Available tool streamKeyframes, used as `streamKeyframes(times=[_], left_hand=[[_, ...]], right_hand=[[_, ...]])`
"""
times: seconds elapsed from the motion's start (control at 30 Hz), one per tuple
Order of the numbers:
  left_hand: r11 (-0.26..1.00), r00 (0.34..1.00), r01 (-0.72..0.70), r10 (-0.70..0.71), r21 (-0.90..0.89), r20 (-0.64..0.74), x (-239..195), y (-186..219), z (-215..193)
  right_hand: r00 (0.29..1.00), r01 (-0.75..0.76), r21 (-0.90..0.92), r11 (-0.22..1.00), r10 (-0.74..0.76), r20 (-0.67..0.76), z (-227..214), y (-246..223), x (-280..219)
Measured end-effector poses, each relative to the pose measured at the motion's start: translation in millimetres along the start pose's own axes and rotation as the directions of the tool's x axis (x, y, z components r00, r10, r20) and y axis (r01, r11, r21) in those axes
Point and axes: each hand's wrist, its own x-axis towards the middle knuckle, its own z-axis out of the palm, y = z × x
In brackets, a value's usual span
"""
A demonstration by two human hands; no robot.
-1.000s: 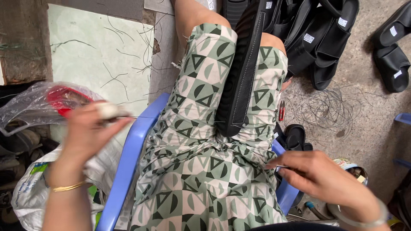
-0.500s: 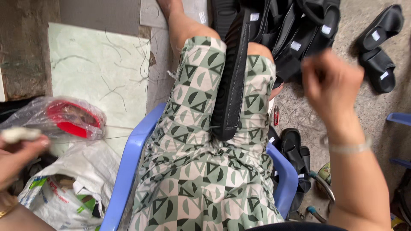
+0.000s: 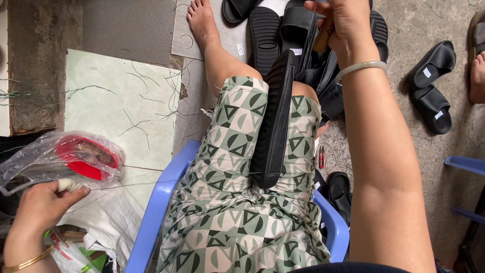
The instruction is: The person sits on a blue plastic chair and sews a black slipper held on their lap using a needle and thread. They repeatedly push the needle through the slipper's sole and pull the thread to stitch it.
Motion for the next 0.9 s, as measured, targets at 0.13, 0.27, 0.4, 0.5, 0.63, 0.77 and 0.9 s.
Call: streamKeyframes(times=[0.13, 0.27, 0.4, 0.5, 0.63, 0.77, 0.9], left_hand=[[0.990, 1.000, -0.002, 0.002, 0.144, -0.002, 12, 17, 7], [0.968, 1.000, -0.017, 0.019, 0.250, -0.005, 14, 34, 8], [0.947, 1.000, -0.002, 0.004, 0.320, -0.006, 17, 45, 10], [0.955, 0.998, 0.013, 0.007, 0.298, -0.067, 18, 53, 5], [0.935, 0.978, -0.042, 0.111, 0.353, -0.179, 6, 78, -1], [0.694, 0.530, -0.668, 0.696, 0.267, -0.484, -36, 163, 1], [0.277, 0.254, -0.960, 0.923, 0.041, -0.289, -116, 276, 7]], right_hand=[[0.994, 0.020, -0.123, 0.992, -0.033, -0.107, -1, -5, 5], [0.983, 0.145, -0.246, 0.958, -0.169, -0.077, -25, -6, 12], [0.963, 0.070, -0.228, 0.971, -0.126, -0.237, -50, -27, -8], [0.955, 0.190, -0.290, 0.938, -0.245, -0.169, -101, -31, -28], [0.949, 0.180, -0.596, 0.782, -0.297, -0.104, -295, 36, -44], [0.971, 0.177, -0.984, -0.028, -0.160, 0.180, -361, 50, -112], [0.897, 0.338, -0.912, 0.234, 0.212, 0.387, -109, -66, -252]])
